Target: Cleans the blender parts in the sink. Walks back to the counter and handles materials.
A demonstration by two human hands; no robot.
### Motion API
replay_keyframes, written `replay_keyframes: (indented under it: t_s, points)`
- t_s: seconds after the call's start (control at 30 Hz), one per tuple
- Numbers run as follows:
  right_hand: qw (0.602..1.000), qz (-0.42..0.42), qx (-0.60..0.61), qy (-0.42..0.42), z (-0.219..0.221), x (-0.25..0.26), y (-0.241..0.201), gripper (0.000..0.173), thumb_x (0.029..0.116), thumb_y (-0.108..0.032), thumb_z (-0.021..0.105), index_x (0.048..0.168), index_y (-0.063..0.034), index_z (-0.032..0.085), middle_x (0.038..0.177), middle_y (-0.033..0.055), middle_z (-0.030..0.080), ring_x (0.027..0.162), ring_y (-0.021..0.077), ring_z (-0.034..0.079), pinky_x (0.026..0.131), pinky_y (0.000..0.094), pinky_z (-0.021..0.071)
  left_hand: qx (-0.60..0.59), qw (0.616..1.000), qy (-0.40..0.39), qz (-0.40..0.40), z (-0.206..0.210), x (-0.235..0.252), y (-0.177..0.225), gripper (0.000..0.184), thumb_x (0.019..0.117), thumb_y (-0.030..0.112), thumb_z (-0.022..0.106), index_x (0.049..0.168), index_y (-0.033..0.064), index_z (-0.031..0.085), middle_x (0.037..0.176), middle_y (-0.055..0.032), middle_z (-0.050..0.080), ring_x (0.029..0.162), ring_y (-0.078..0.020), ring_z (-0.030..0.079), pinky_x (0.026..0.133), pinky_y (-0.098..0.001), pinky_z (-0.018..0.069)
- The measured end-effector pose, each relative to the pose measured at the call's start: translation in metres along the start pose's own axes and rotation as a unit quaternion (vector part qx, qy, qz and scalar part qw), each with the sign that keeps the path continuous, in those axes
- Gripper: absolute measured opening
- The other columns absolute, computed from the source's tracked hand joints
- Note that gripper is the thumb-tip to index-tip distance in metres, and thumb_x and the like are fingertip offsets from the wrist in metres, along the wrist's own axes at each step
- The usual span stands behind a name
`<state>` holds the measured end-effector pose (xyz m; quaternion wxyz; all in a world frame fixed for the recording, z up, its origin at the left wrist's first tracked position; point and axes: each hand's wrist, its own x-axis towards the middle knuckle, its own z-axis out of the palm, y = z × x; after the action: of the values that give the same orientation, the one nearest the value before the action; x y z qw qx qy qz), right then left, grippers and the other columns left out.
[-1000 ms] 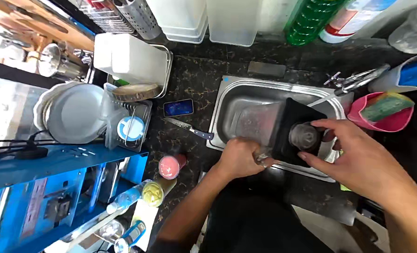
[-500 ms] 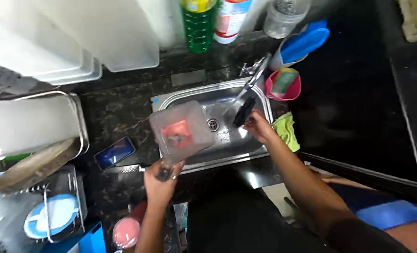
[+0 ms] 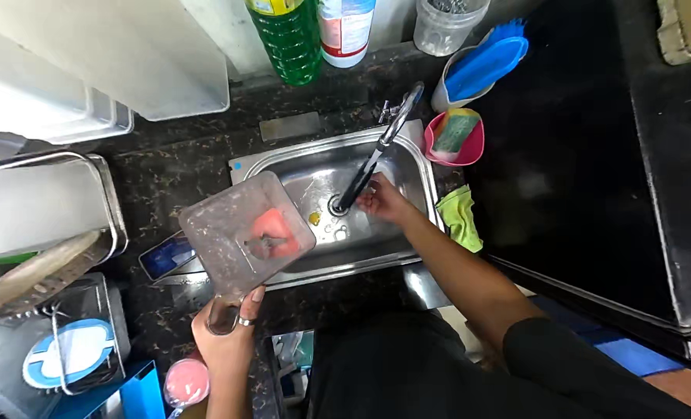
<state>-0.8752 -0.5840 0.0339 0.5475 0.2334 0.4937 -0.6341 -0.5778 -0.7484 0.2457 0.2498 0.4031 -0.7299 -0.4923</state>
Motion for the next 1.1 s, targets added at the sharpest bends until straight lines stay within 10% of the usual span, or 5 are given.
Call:
replay_keyframes:
  t_s: [0.17,0.37,0.7,0.83,1.1]
  points:
    - [0.962,-0.216,-0.167,-0.015,-0.014,0.008,0.012,0.073,0.0817,0.001,0.070,0.146,-0.0088,0.037,0.131,0.0171,0.056,0.100,0.0291,0.068,0.083,0.0473,0.0614,0.019,0.999,0.022,-0.025,-0.002,-0.007,0.012,0.021,0.0839,0.038,0.080,0.079,0.0237,0.066,0.072,0.0180,0.068,0.065,0.0027,0.066,0.062,-0.0184,0.0574]
    - [0.969,-0.223,-0.108,-0.017,-0.004,0.001,0.008,0.058,0.0948,0.004,0.057,0.145,-0.0133,0.035,0.123,0.0114,0.060,0.099,0.0252,0.068,0.083,0.0463,0.0606,-0.141,0.979,0.128,-0.070,-0.012,0.037,-0.006,0.029,0.0948,0.029,0.064,0.067,0.0227,0.063,0.059,0.0089,0.061,0.055,-0.0061,0.060,0.060,-0.0262,0.0546]
    - [0.967,-0.243,-0.063,-0.039,0.011,-0.005,0.008,0.063,0.0873,0.012,0.057,0.144,-0.0088,0.038,0.126,0.0141,0.060,0.101,0.0266,0.067,0.085,0.0461,0.0606,-0.180,0.964,0.192,0.027,0.018,0.149,-0.066,0.018,0.1028,0.021,0.059,0.087,0.0114,0.056,0.072,0.0042,0.058,0.067,-0.0072,0.058,0.066,-0.0273,0.0520]
    - [0.977,-0.209,-0.030,-0.028,0.016,-0.010,0.005,0.053,0.1006,-0.001,0.048,0.149,-0.0118,0.031,0.120,0.0156,0.062,0.100,0.0282,0.068,0.088,0.0487,0.0597,-0.195,0.957,0.209,0.051,0.026,0.164,-0.082,0.016,0.1037,0.021,0.058,0.095,0.0080,0.058,0.077,0.0029,0.062,0.073,-0.0080,0.062,0.072,-0.0298,0.0549]
    - [0.984,-0.179,-0.018,-0.007,0.033,-0.014,0.005,0.035,0.1074,-0.018,0.040,0.142,-0.0120,0.038,0.123,0.0110,0.061,0.102,0.0242,0.067,0.088,0.0431,0.0594,0.029,0.990,0.135,0.020,-0.004,0.138,-0.112,0.052,0.0882,0.009,0.060,0.139,-0.0009,0.052,0.134,-0.0189,0.058,0.125,-0.0264,0.055,0.105,-0.0425,0.0485]
